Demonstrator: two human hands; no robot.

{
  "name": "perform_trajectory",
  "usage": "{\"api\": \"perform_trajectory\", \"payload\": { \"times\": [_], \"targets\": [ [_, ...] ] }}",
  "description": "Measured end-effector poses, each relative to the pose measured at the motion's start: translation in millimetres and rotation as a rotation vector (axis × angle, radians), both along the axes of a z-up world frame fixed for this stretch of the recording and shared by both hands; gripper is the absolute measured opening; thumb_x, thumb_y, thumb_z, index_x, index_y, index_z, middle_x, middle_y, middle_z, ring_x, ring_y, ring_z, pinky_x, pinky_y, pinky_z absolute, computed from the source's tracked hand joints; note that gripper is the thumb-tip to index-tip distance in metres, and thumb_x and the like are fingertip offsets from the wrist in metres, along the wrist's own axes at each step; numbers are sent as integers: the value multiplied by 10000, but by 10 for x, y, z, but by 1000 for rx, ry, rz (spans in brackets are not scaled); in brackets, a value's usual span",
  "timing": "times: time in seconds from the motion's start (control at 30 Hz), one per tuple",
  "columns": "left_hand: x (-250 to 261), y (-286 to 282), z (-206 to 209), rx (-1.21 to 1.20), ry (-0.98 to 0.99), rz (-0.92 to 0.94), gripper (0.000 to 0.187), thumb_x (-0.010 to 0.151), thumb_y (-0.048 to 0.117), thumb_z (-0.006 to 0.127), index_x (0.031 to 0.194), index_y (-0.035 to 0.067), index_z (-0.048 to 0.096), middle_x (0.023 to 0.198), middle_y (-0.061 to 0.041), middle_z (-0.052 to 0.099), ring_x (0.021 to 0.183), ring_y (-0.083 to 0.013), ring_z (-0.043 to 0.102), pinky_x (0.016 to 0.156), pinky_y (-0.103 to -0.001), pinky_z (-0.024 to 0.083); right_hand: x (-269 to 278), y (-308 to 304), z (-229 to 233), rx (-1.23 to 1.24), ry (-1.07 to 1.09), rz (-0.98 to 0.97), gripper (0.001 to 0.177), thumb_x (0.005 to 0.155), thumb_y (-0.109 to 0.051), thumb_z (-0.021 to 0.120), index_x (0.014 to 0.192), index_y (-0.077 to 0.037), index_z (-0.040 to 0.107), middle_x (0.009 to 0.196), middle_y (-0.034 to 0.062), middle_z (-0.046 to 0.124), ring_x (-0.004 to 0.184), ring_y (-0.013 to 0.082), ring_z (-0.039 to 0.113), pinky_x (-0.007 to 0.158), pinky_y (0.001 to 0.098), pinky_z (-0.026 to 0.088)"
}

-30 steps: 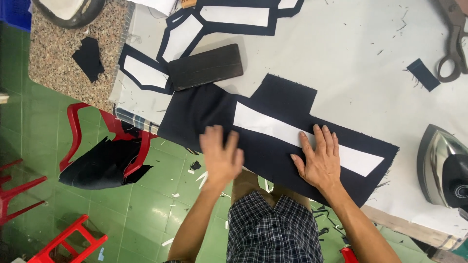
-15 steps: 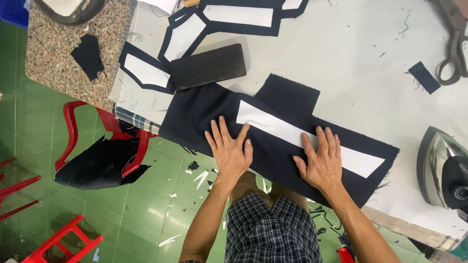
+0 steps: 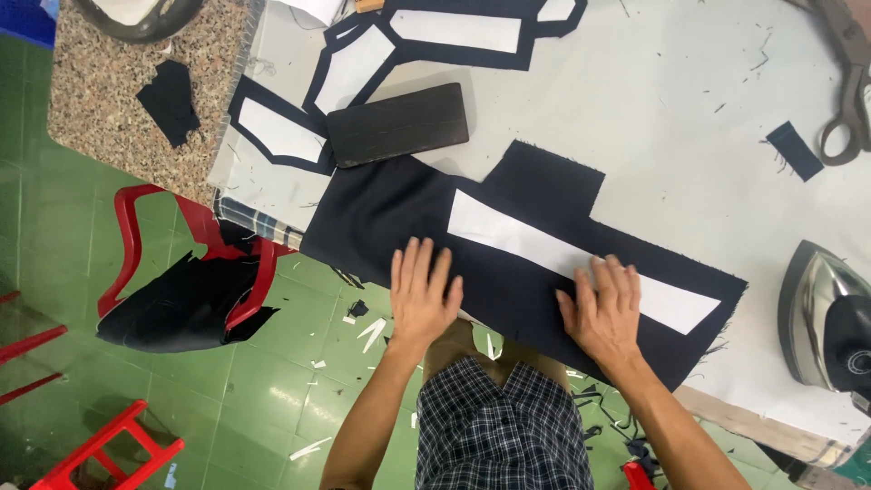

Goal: The person irons a dark fabric piece with a white paper template placed on top, using a steam iron and a small wooden block. They repeatedly press and smooth the fabric, adjust the template, and trim excess paper with scissors.

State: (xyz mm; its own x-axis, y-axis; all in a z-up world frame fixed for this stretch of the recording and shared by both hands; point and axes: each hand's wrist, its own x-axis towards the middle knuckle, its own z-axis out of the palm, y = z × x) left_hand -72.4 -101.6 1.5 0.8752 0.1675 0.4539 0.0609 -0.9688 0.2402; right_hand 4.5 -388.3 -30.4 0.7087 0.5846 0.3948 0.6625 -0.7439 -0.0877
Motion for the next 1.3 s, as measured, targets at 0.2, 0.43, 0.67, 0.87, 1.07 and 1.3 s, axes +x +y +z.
{"api": "perform_trajectory", "payload": {
  "times": [0.2,0.43,0.67,0.87,1.07,1.3],
  "targets": [
    [97,120,126,-60,174,71,632,973,288,620,1447,-103,470,1502,-311,471,1435,-456,420,1199,-578,271,212,1143,455,207,82,279,302,923,-278,749,1181,-126,712,1098,76,677,1052,275,661,987,467,540],
    [136,136,2,-124,301,87,888,874,504,654,1468,-116,423,1562,-328,384,1496,-455,316,1225,-618,148,568,1684,262,23,-18,419,184,1011,-193,595,1127,-105,707,931,87,600,890,268,630,853,416,536],
    [119,152,-41,-138,317,99,862,918,548,558,1491,-82,421,1585,-299,366,1505,-435,312,1231,-616,136,626,1796,299,24,37,455,197,1024,-179,580,891,-75,682,788,69,554,755,258,604,712,363,522],
    [112,157,-57,-179,354,98,865,918,540,560,1510,-70,401,1601,-288,344,1519,-425,282,1238,-610,116,633,1810,322,76,225,245,222,1025,-221,632,871,-71,686,738,41,549,681,233,598,620,323,500],
    [104,156,-117,-170,350,99,876,907,550,556,1510,-67,402,1612,-286,327,1527,-420,264,1237,-609,108,623,1949,483,34,206,326,266,967,-331,693,986,-66,701,820,66,563,763,258,611,674,350,505],
    [94,163,-125,-187,392,91,878,924,568,533,1528,-50,379,1628,-274,296,1539,-414,229,1243,-603,71,591,1909,276,67,313,198,213,985,-280,694,891,-89,689,747,46,541,713,253,609,645,336,503]
  ]
}}
